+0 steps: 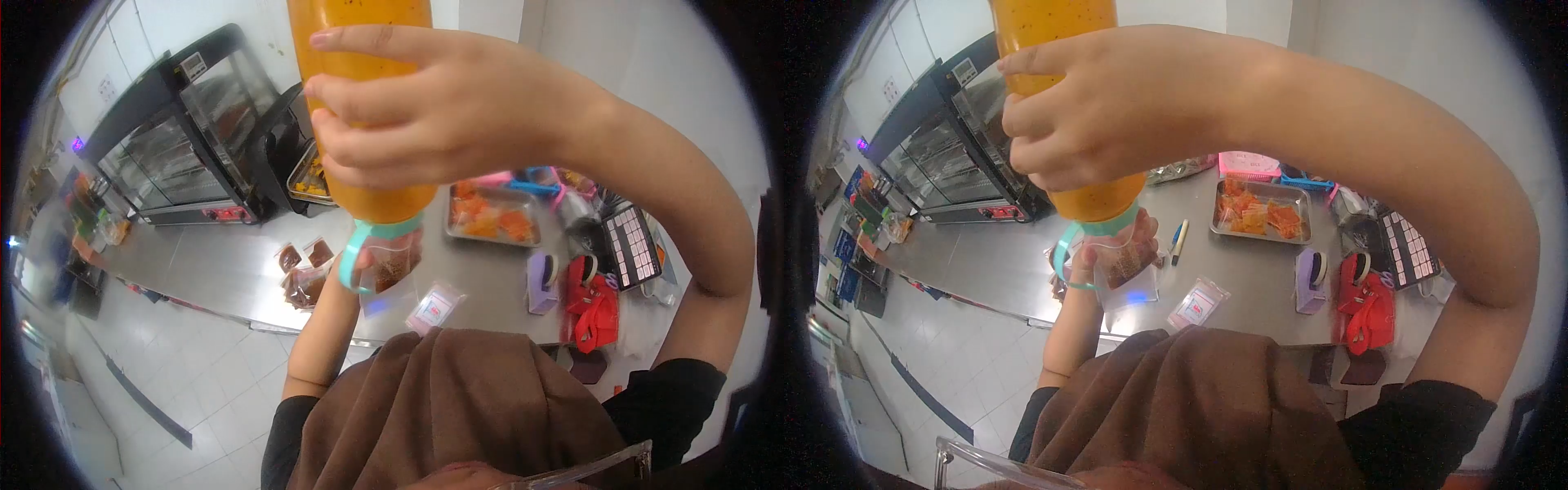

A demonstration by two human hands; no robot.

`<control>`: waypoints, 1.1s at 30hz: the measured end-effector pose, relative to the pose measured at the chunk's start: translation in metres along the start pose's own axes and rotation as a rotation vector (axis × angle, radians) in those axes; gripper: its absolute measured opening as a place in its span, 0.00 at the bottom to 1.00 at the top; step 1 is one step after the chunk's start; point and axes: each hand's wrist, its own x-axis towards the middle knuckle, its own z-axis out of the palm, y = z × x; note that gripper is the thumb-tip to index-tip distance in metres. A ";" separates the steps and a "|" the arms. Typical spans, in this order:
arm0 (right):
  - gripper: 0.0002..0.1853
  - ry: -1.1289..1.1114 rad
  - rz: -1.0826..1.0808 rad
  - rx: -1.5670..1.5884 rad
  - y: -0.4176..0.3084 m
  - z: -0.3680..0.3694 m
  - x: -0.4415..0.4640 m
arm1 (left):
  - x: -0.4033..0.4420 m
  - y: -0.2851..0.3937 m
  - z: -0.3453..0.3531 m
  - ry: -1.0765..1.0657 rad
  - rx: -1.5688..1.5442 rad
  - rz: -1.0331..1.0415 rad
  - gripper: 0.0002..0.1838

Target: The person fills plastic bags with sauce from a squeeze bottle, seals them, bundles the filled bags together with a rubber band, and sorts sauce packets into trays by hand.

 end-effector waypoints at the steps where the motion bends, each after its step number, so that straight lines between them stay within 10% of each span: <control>1: 0.13 0.033 0.005 -0.004 0.000 0.002 0.000 | 0.000 -0.002 -0.002 0.016 -0.004 -0.007 0.44; 33: 0.07 0.250 -0.115 0.076 0.016 0.039 0.006 | 0.002 0.009 -0.012 -0.079 0.080 -0.096 0.46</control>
